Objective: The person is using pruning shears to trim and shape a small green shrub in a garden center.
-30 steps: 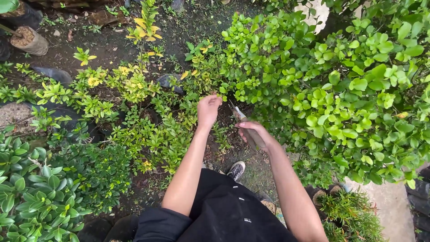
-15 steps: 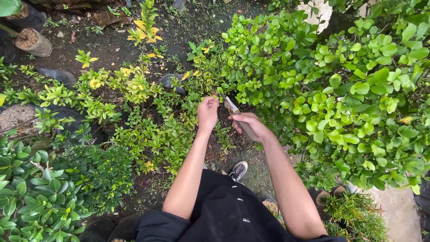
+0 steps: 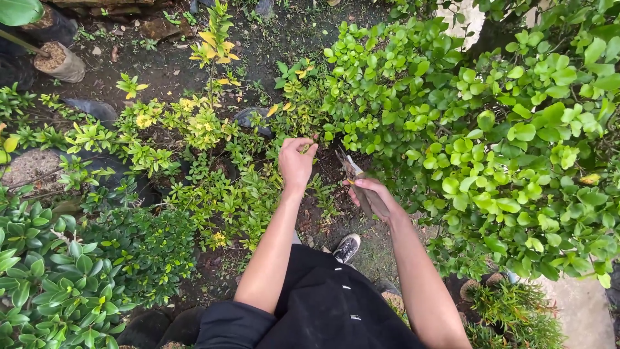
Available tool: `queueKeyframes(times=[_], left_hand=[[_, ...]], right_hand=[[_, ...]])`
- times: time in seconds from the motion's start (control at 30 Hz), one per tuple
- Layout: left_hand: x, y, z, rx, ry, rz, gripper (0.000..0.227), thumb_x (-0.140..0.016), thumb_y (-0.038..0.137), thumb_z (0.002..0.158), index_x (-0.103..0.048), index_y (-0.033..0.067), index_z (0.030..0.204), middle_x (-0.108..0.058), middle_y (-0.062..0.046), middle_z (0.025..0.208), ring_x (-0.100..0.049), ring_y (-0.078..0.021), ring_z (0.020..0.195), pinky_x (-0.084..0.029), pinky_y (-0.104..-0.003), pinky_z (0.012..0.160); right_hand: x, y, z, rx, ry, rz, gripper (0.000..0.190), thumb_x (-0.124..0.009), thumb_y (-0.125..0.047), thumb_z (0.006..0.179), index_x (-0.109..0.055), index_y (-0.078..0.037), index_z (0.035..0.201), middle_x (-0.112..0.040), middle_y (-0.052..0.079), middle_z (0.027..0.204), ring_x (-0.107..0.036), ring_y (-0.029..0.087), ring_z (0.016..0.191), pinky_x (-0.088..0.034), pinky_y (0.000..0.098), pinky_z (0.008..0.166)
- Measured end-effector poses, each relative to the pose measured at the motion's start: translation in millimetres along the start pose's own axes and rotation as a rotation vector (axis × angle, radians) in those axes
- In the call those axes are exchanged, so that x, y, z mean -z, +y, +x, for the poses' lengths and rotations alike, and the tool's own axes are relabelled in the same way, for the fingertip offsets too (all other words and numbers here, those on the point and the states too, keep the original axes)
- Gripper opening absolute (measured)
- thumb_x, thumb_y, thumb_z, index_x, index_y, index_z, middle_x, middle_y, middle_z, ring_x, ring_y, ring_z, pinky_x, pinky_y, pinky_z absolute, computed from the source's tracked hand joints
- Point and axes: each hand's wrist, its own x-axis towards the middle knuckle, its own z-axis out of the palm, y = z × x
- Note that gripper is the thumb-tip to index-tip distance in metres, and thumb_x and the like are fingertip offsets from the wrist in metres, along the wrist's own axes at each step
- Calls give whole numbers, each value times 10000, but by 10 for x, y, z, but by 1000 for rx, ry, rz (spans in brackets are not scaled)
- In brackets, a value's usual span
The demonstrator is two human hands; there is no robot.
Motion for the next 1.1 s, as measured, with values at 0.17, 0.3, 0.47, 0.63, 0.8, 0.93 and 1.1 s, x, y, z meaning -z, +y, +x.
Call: queueKeyframes(times=[0.17,0.3,0.47,0.63,0.8,0.93,1.1], left_hand=[[-362,99,108,64,-108,-135,331,-771,340,890,-749,103,1120,-703,-39,1032,-706,-186,984,-549,-358,893],[-368,315,16,92,-163,-102,232,-760,351,871,-798,184,1027,-783,-21,928,-744,-253,941,-572,-397,838],[-457,84,155,143,-172,-152,173,-725,250,872,-800,170,1005,-787,-20,880,-750,-216,908,-556,-369,847],[-400,57,137,169,-168,-196,173,-729,195,854,-799,148,1005,-788,-41,875,-746,-199,888,-554,-359,846],[-360,131,121,194,-162,-255,202,-716,138,865,-788,95,1048,-784,-64,910,-736,-190,899,-558,-366,858],[-329,125,129,198,-156,-250,200,-718,124,881,-787,94,1066,-780,-65,930,-729,-186,897,-564,-368,852],[-155,172,108,182,-135,-258,232,-719,102,864,-770,49,1085,-766,-105,955,-719,-212,927,-548,-405,865]], right_hand=[[177,-43,92,-12,20,-135,376,-691,-411,875,-620,-42,877,-598,120,733,-575,203,614,-472,350,596],[-120,-453,-2,20,-2,-164,391,-689,-417,846,-612,-36,815,-572,113,703,-569,198,588,-467,346,566],[-204,-555,144,-9,5,-181,336,-709,-381,855,-609,-61,835,-579,102,709,-569,192,579,-464,334,563],[-268,-546,215,-32,1,-176,333,-718,-379,871,-608,-65,879,-581,87,708,-556,177,574,-454,327,566],[-201,-402,286,21,27,-108,257,-739,-285,875,-621,-56,878,-569,102,674,-545,172,533,-458,326,532],[-233,-474,182,54,-6,-155,226,-730,-254,895,-629,-53,865,-584,91,685,-549,164,539,-469,317,538],[-235,-467,98,-12,-23,-84,329,-709,-380,892,-608,-68,875,-582,88,678,-551,172,547,-459,320,548]])
